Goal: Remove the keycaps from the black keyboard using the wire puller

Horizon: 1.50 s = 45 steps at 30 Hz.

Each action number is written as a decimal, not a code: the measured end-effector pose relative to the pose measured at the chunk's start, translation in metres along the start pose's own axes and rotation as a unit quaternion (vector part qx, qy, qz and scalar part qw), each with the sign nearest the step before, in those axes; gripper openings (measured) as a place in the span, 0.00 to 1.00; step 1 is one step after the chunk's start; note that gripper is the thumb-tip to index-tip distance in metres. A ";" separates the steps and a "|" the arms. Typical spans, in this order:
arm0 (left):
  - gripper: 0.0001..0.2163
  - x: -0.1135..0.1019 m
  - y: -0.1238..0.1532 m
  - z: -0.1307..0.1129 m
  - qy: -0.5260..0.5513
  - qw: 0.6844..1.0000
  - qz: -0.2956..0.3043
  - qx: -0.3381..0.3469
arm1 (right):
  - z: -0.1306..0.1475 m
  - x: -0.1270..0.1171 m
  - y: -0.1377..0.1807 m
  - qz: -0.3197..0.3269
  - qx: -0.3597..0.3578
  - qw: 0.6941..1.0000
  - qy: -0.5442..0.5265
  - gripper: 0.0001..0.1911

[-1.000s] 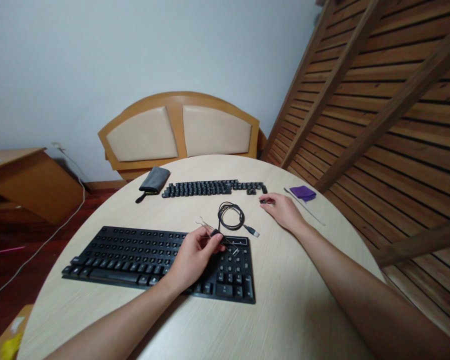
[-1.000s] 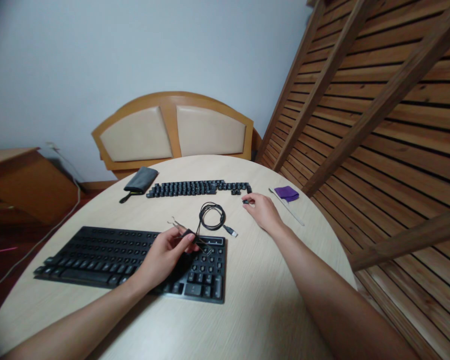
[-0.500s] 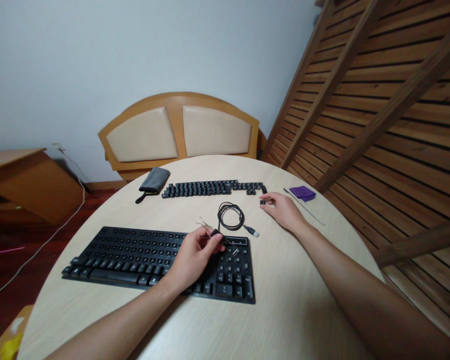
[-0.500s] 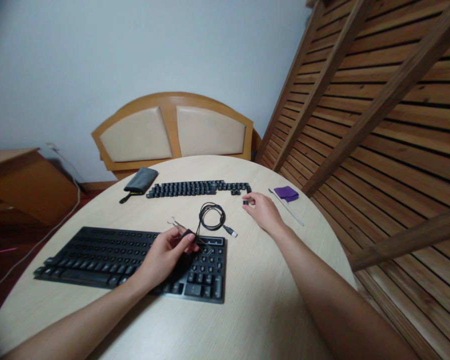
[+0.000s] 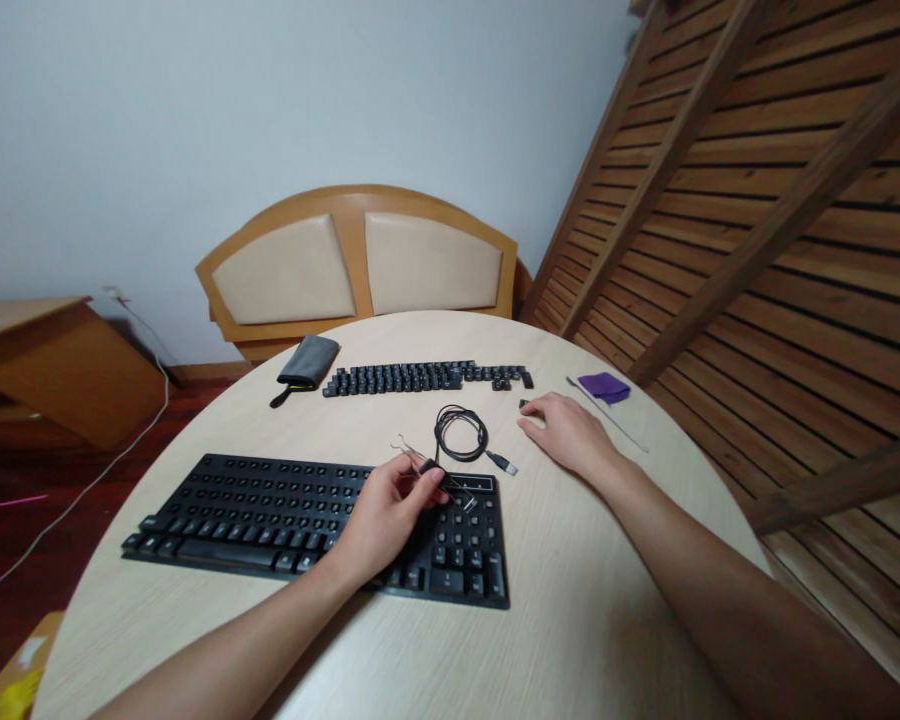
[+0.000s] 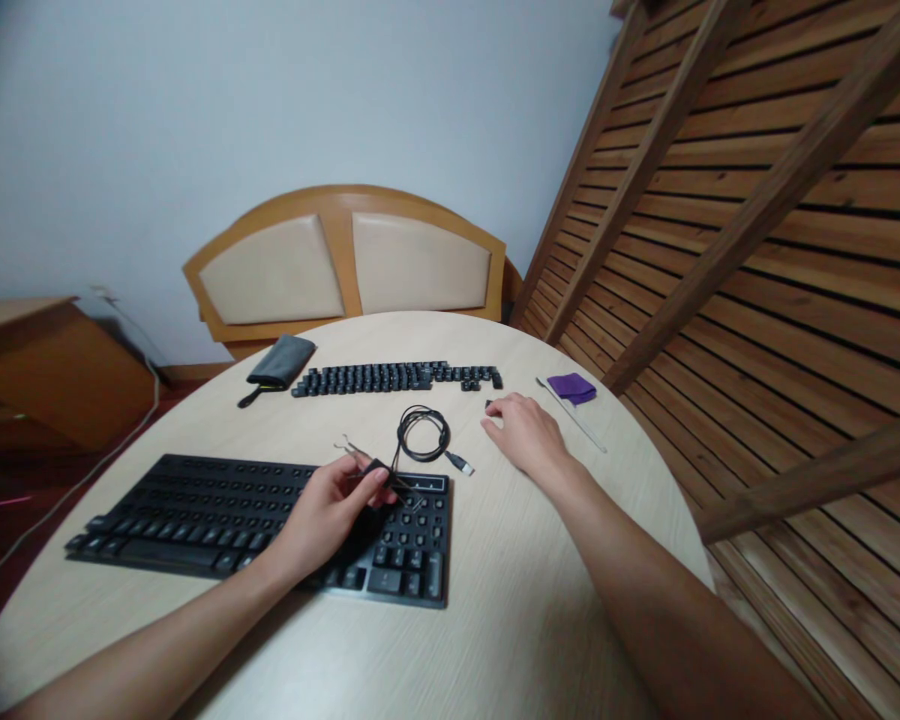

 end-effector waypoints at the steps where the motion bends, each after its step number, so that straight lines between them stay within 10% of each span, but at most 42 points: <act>1: 0.13 0.000 0.000 0.000 0.001 1.000 0.000 -0.001 | -0.001 0.001 0.000 -0.002 0.000 1.000 0.003 0.13; 45: 0.13 0.000 0.000 0.000 0.002 1.000 -0.003 0.007 | -0.003 0.022 -0.012 -0.042 -0.029 0.998 0.027 0.21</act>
Point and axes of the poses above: each hand's wrist, its own y-axis away from the middle knuckle, its own x-axis out of the palm, z = x × y, the point moved 2 cm from there along -y, towards the middle knuckle, and after that the axes turned 10 degrees about -y, right-handed, at the moved point
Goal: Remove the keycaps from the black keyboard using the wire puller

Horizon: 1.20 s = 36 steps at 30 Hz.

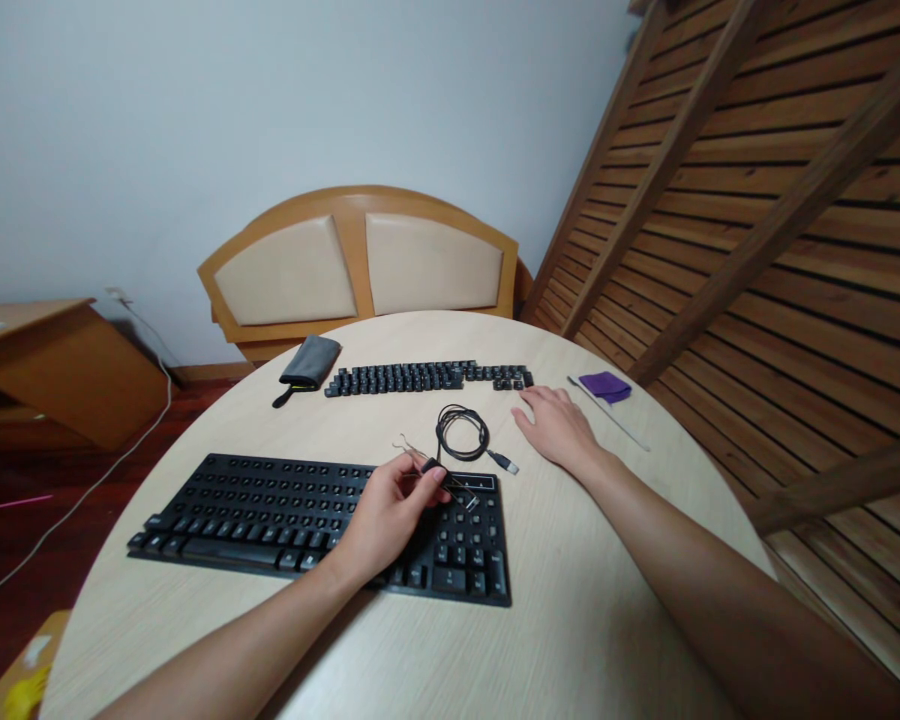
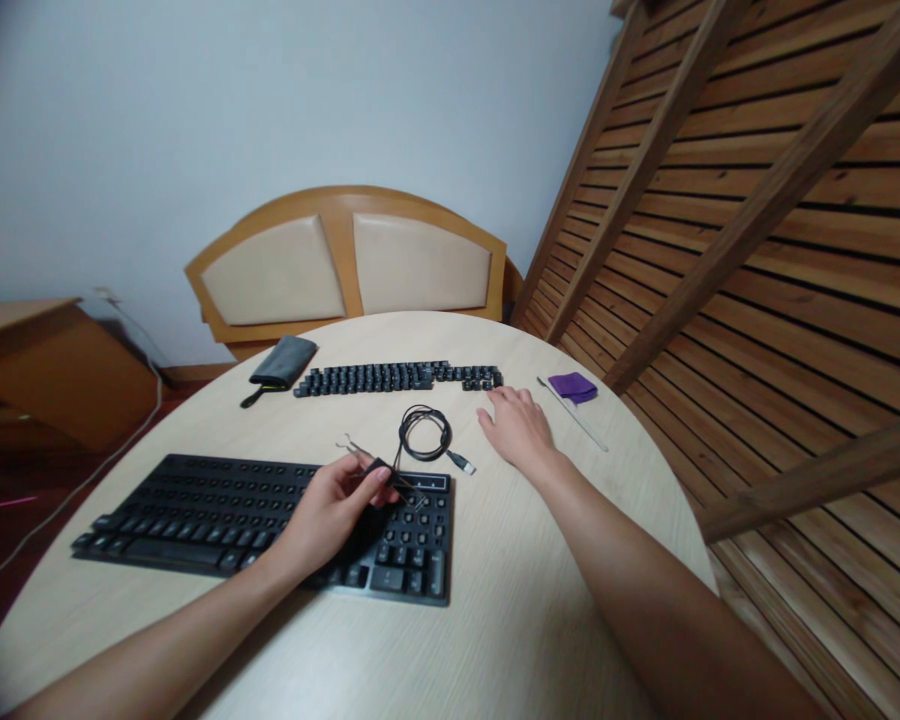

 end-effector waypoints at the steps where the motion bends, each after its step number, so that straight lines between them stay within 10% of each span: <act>1: 0.13 0.000 0.000 0.000 0.001 1.000 -0.001 0.000 | 0.000 -0.001 0.000 0.002 -0.001 1.000 0.000 0.21; 11: 0.14 -0.019 -0.003 -0.016 0.001 0.998 -0.053 0.017 | 0.040 -0.026 0.015 -0.008 -0.088 0.989 -0.116 0.09; 19: 0.18 -0.049 -0.016 -0.018 -0.001 0.992 -0.123 0.037 | 0.097 -0.025 0.053 0.184 -0.309 0.904 -0.232 0.17; 36: 0.19 -0.062 -0.026 -0.005 -0.038 0.993 -0.111 0.007 | 0.039 -0.063 0.036 0.356 -0.170 0.888 -0.236 0.15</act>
Point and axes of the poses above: each hand's wrist, its own y-axis away from the middle knuckle, its own x-axis out of the palm, z = x × y, the point moved 2 cm from there along -y, towards the middle knuckle, and after that the axes turned 10 degrees about -y, right-handed, at the moved point
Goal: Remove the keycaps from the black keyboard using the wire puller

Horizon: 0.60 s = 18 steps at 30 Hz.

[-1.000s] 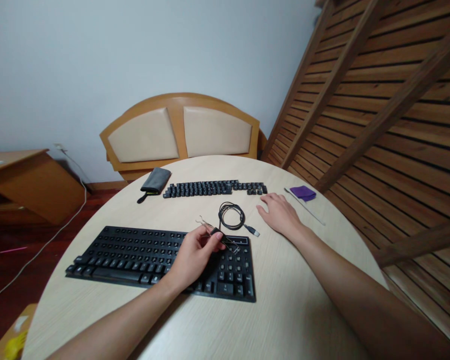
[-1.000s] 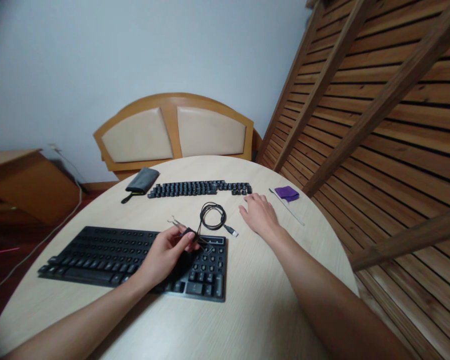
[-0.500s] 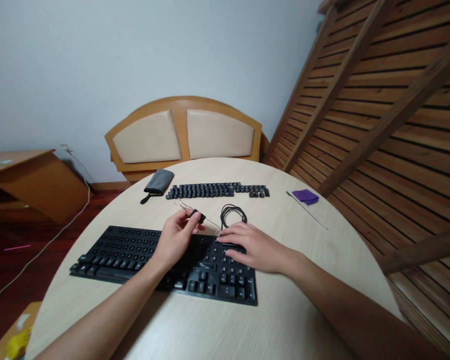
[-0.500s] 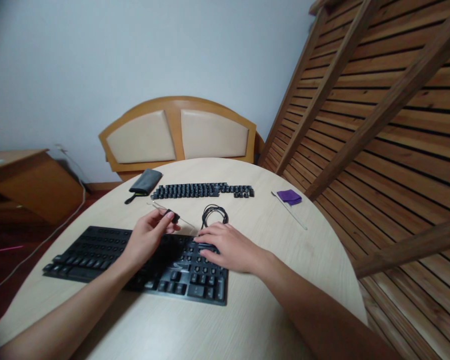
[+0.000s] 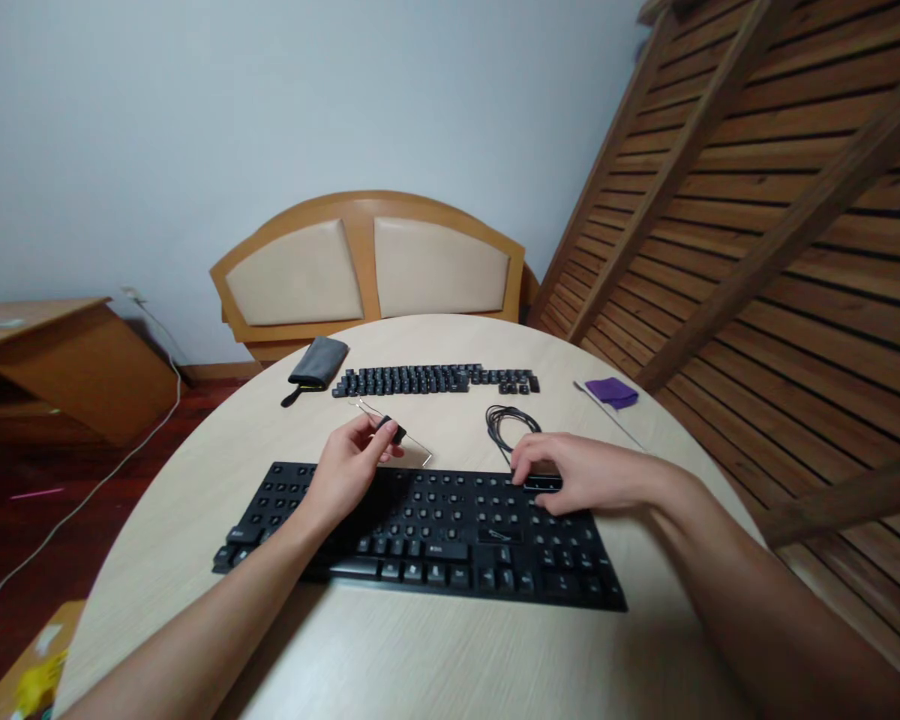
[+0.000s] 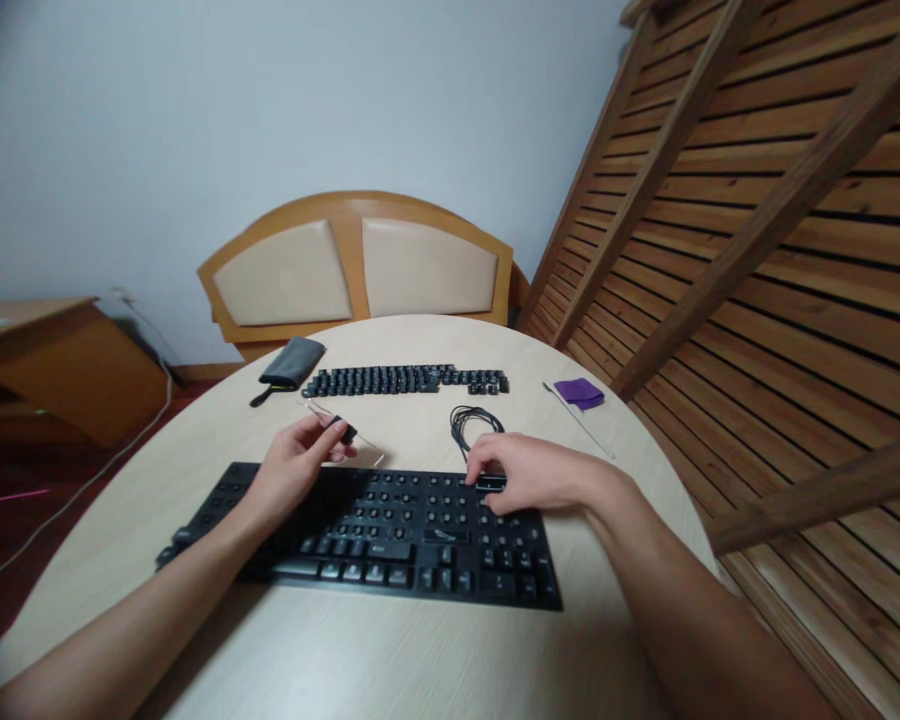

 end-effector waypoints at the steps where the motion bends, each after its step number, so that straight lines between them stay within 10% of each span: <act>1: 0.19 0.000 0.000 0.002 -0.004 1.000 0.003 -0.001 | -0.003 -0.003 0.002 -0.005 0.018 1.000 0.006 0.12; 12: 0.16 0.006 0.002 0.001 -0.070 0.995 0.062 -0.029 | -0.025 0.003 -0.014 -0.126 -0.005 0.979 0.162 0.14; 18: 0.15 0.005 0.017 -0.017 -0.082 0.950 0.300 -0.022 | -0.041 -0.006 -0.009 -0.155 0.055 0.971 0.175 0.11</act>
Point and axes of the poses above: each hand's wrist, its own y-axis away from the middle knuckle, its own x-axis out of the palm, z = x × y, the point moved 2 cm from there along -y, towards the middle knuckle, and after that the axes turned 10 degrees about -y, right-handed, at the moved point
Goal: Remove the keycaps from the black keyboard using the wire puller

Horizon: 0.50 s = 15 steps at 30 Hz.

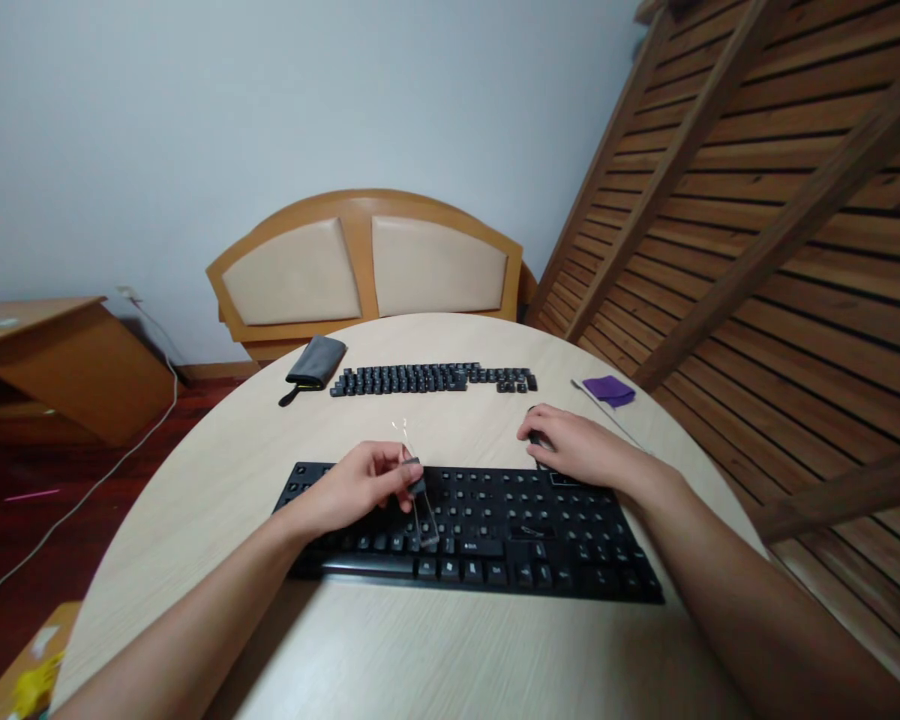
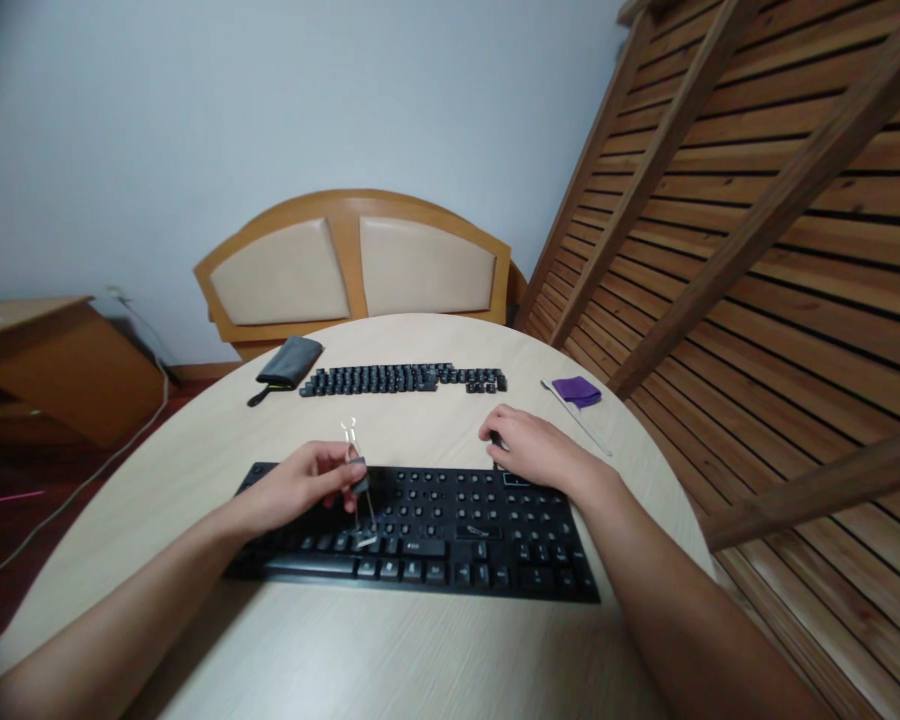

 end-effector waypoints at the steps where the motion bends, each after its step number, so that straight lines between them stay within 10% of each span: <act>1: 0.15 0.002 0.005 -0.005 -0.007 0.998 0.061 0.020 | -0.001 -0.002 0.000 -0.010 0.016 1.000 0.013 0.10; 7: 0.07 0.009 0.025 -0.033 -0.140 0.965 0.131 0.177 | -0.011 -0.010 -0.002 -0.100 0.139 0.982 0.081 0.16; 15: 0.08 0.011 0.027 -0.020 -0.254 0.939 0.184 0.142 | -0.037 -0.007 -0.003 -0.102 0.223 0.966 0.080 0.22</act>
Point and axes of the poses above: each hand's wrist, its own y-axis away from the middle knuckle, its own x-axis out of the palm, z = x × y, the point moved 2 cm from there along -y, towards the middle knuckle, and after that the axes turned 10 degrees about -y, right-handed, at the moved point
